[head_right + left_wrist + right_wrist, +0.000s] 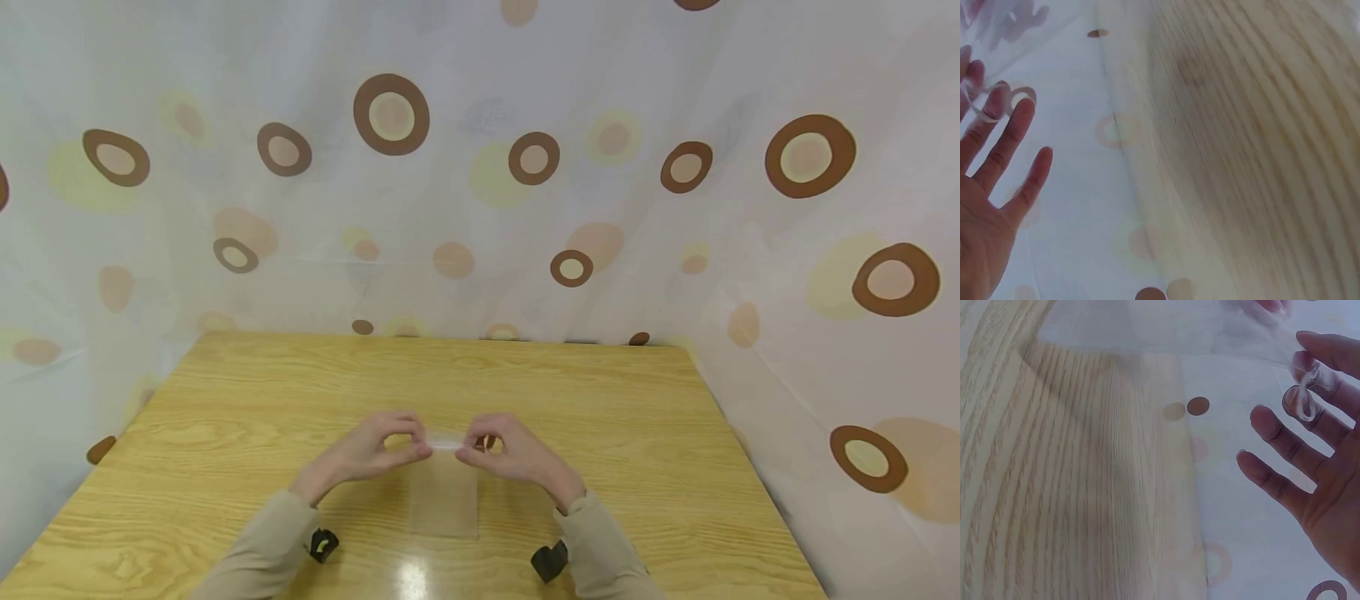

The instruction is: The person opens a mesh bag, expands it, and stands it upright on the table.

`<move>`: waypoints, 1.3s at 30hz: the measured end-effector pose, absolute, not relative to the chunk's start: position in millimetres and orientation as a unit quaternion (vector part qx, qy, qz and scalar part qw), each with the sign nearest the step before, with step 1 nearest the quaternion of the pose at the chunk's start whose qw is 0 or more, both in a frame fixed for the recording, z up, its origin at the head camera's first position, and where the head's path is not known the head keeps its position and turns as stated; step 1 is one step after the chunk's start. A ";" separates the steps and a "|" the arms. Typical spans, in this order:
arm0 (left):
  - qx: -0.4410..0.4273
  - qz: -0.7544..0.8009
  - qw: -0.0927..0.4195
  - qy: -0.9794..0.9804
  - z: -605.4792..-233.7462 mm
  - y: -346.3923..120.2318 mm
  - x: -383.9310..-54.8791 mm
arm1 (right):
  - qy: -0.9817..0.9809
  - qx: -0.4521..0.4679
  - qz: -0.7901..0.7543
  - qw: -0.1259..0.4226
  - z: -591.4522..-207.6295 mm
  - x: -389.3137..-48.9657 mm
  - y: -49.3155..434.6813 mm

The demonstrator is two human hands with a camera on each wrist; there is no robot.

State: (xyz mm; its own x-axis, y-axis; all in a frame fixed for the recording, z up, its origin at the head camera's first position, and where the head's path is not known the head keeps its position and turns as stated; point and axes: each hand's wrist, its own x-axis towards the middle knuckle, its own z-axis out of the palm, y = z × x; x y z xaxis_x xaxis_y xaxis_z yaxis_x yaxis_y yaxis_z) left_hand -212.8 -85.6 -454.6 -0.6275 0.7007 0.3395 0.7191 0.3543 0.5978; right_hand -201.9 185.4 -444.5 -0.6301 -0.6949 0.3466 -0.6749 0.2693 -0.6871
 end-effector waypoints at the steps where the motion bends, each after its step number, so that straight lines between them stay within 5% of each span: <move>1: -0.431 -0.354 0.027 -0.830 -454.1 -86.0 -212.8 | 0.802 -0.425 -0.420 0.012 -444.1 -201.6 185.8; 9: -0.446 -0.321 0.103 -0.829 -449.5 -86.1 -214.5 | 0.819 -0.405 -0.407 -0.005 -438.7 -201.0 185.1; 18: -0.439 -0.393 0.050 -0.807 -446.1 -86.3 -215.2 | 0.836 -0.377 -0.397 -0.030 -434.7 -200.9 181.2; 39: -0.433 -0.354 0.050 -0.828 -447.5 -90.9 -218.8 | 0.842 -0.388 -0.371 -0.054 -437.7 -200.8 182.0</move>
